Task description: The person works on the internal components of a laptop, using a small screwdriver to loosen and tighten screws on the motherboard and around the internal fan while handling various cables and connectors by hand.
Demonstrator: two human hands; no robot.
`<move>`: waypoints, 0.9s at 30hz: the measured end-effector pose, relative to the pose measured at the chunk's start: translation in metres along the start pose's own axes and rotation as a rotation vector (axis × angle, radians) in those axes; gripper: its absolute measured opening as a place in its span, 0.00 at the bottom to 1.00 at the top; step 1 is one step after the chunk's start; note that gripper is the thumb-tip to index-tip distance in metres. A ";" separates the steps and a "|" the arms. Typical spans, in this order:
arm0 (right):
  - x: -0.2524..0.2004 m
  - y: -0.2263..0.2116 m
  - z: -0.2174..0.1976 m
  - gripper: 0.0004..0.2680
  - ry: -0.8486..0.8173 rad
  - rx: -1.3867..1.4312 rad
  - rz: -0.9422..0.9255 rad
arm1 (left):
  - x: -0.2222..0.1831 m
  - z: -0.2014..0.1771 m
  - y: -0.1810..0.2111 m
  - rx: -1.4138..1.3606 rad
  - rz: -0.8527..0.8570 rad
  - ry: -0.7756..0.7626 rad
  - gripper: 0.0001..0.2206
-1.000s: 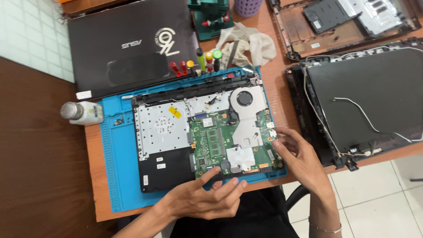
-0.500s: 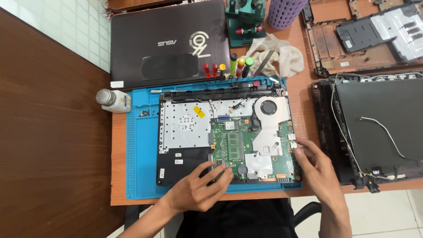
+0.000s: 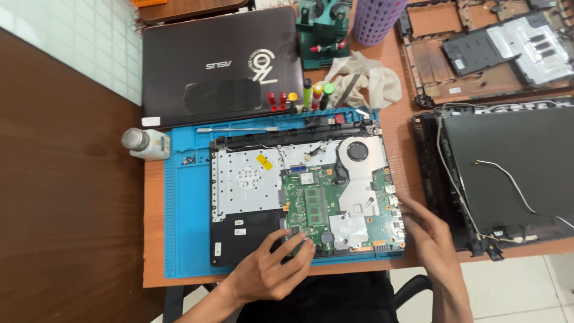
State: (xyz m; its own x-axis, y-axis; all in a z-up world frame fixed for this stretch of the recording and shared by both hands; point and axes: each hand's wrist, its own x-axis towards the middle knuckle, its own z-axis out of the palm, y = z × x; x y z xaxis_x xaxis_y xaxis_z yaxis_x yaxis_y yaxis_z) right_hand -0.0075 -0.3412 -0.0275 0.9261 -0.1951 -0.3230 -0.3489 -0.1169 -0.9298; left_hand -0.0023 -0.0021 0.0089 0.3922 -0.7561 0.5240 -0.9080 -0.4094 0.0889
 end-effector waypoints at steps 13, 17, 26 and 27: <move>-0.012 -0.016 0.006 0.33 -0.009 -0.110 -0.105 | 0.004 0.001 0.006 -0.053 -0.064 -0.072 0.09; -0.011 -0.023 0.009 0.32 0.025 -0.300 -0.193 | 0.003 0.004 0.010 -0.073 -0.089 -0.084 0.09; -0.005 -0.035 0.008 0.22 -0.042 -0.522 -0.105 | 0.015 -0.018 0.003 -0.132 -0.128 -0.129 0.10; -0.005 -0.033 0.006 0.21 -0.048 -0.546 -0.106 | 0.019 -0.023 0.003 -0.140 -0.133 -0.126 0.10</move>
State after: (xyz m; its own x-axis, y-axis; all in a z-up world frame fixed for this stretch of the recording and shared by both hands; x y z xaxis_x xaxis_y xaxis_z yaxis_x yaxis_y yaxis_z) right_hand 0.0001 -0.3300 0.0040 0.9613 -0.1121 -0.2518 -0.2653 -0.6238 -0.7352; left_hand -0.0006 -0.0060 0.0385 0.5174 -0.7614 0.3907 -0.8551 -0.4416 0.2717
